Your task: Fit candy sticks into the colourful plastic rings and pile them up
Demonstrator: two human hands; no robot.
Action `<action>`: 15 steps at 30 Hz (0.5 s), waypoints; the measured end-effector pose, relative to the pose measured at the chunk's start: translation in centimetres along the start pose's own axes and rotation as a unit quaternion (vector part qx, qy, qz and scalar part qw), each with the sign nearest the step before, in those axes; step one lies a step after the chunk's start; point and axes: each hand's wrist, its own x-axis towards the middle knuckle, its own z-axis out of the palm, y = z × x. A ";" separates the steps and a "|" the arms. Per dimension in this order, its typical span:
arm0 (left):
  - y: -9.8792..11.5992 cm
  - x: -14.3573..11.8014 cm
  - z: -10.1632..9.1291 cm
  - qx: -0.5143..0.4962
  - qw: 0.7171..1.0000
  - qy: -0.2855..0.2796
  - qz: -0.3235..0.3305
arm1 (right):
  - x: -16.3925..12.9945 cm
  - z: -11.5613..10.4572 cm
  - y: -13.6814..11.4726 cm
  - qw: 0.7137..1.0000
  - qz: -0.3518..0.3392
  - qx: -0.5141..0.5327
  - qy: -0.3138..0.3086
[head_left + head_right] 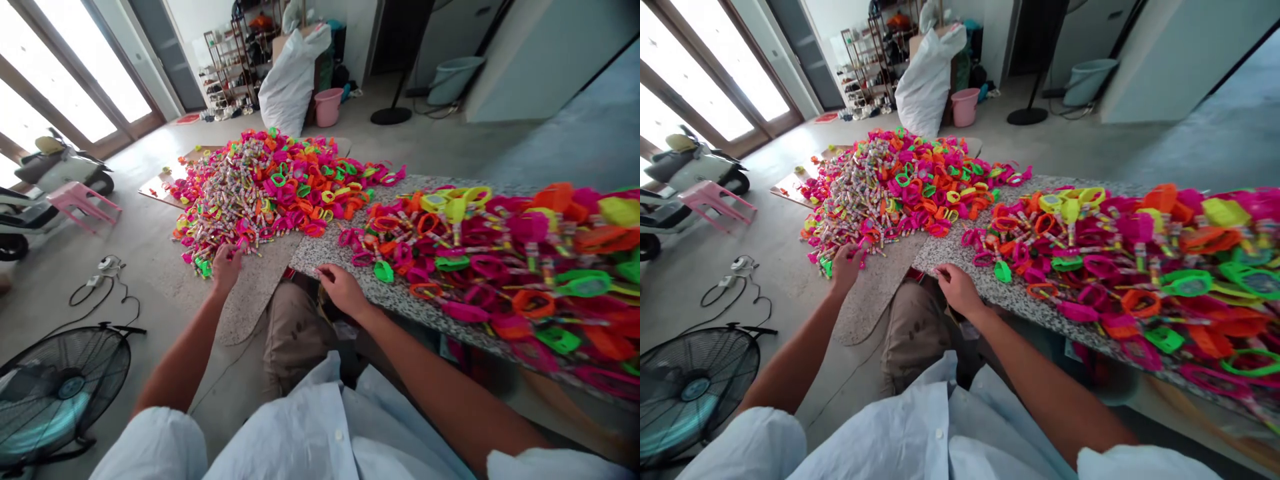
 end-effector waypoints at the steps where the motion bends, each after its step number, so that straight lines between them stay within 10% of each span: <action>1: 0.5 -1.3 -0.1 -0.045 0.999 0.004 -0.005 | -0.3 -0.5 -0.5 1.000 0.009 0.015 -0.002; 8: 8.7 -11.8 1.4 -0.383 0.912 -0.140 -0.030 | -2.3 -1.6 -6.6 0.972 0.012 0.233 -0.027; 15: 14.1 -15.2 2.5 -0.547 0.783 -0.272 -0.121 | -4.3 -3.7 -9.5 0.937 -0.020 0.349 0.001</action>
